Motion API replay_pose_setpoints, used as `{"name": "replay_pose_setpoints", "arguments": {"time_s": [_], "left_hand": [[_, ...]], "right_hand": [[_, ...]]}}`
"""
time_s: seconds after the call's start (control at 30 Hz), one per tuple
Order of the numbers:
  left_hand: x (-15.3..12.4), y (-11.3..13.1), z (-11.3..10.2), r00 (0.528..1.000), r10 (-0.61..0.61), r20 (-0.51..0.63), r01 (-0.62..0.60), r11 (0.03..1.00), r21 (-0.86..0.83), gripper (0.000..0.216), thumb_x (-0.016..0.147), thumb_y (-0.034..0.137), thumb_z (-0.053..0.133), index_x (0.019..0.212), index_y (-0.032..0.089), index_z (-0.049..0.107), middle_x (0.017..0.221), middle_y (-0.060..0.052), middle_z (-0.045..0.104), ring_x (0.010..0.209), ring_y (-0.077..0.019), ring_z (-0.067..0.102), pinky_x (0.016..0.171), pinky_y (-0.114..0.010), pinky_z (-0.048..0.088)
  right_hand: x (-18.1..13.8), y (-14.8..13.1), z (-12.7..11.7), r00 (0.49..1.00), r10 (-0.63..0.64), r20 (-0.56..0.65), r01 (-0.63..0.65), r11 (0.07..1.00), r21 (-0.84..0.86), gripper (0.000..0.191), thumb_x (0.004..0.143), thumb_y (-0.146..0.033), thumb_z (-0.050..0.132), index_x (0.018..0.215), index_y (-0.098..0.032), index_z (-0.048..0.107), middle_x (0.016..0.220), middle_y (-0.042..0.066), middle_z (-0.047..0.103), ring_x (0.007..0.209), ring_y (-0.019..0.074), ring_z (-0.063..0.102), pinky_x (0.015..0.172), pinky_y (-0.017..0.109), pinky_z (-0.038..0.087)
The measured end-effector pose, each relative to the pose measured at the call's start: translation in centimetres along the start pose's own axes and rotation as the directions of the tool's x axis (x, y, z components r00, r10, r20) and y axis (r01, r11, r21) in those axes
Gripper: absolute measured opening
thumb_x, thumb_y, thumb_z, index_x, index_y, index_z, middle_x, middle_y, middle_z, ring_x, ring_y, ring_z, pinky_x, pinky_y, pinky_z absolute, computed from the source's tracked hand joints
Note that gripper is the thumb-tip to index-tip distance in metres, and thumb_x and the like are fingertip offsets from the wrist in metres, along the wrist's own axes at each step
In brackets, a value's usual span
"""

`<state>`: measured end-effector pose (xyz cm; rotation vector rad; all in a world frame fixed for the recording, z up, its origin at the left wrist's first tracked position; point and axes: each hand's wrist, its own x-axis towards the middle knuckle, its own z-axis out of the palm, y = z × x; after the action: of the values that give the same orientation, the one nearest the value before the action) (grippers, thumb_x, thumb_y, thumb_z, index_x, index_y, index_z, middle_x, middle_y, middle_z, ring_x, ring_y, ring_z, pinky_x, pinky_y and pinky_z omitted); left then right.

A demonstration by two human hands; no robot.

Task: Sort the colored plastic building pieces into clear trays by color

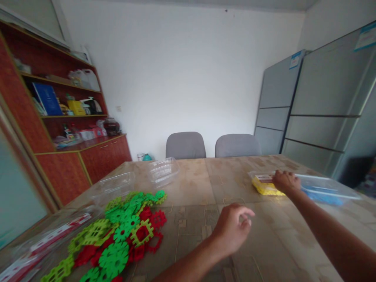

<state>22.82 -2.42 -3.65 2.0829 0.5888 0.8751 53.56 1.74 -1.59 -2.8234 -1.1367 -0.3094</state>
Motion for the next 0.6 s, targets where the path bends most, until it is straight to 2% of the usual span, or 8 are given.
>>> {"name": "replay_pose_setpoints", "arguments": {"time_s": [0.27, 0.4, 0.6], "left_hand": [[0.3, -0.7, -0.7, 0.999, -0.048, -0.012, 0.048, 0.999, -0.008, 0.030, 0.077, 0.004, 0.054, 0.098, 0.014, 0.072, 0.089, -0.006, 0.072, 0.080, -0.0163, 0.065, 0.072, -0.024, 0.049], [0.2, -0.8, -0.8, 0.998, -0.060, -0.010, 0.060, 0.998, -0.006, 0.029, 0.077, 0.005, 0.054, 0.097, 0.016, 0.073, 0.090, -0.005, 0.073, 0.080, -0.0163, 0.066, 0.072, -0.025, 0.049], [0.4, -1.5, -1.1, 0.996, -0.079, -0.033, 0.078, 0.997, -0.009, 0.029, 0.077, 0.007, 0.053, 0.097, 0.016, 0.072, 0.092, -0.004, 0.073, 0.083, -0.0167, 0.066, 0.074, -0.026, 0.050]], "right_hand": [[0.4, 0.2, 0.7, 0.999, 0.043, 0.026, -0.043, 0.999, -0.007, 0.033, 0.094, -0.041, 0.053, 0.114, -0.015, 0.059, 0.123, 0.010, 0.058, 0.111, 0.0254, 0.056, 0.091, 0.047, 0.046], [0.7, 0.3, 0.7, 1.000, -0.010, 0.012, 0.009, 1.000, 0.030, 0.033, 0.094, -0.039, 0.054, 0.116, -0.015, 0.058, 0.124, 0.010, 0.057, 0.113, 0.0261, 0.055, 0.093, 0.047, 0.045], [1.3, 1.2, 0.8, 0.998, -0.070, 0.004, 0.069, 0.990, 0.123, 0.032, 0.092, -0.040, 0.056, 0.112, -0.015, 0.060, 0.117, 0.009, 0.061, 0.106, 0.0246, 0.058, 0.090, 0.047, 0.047]]}}
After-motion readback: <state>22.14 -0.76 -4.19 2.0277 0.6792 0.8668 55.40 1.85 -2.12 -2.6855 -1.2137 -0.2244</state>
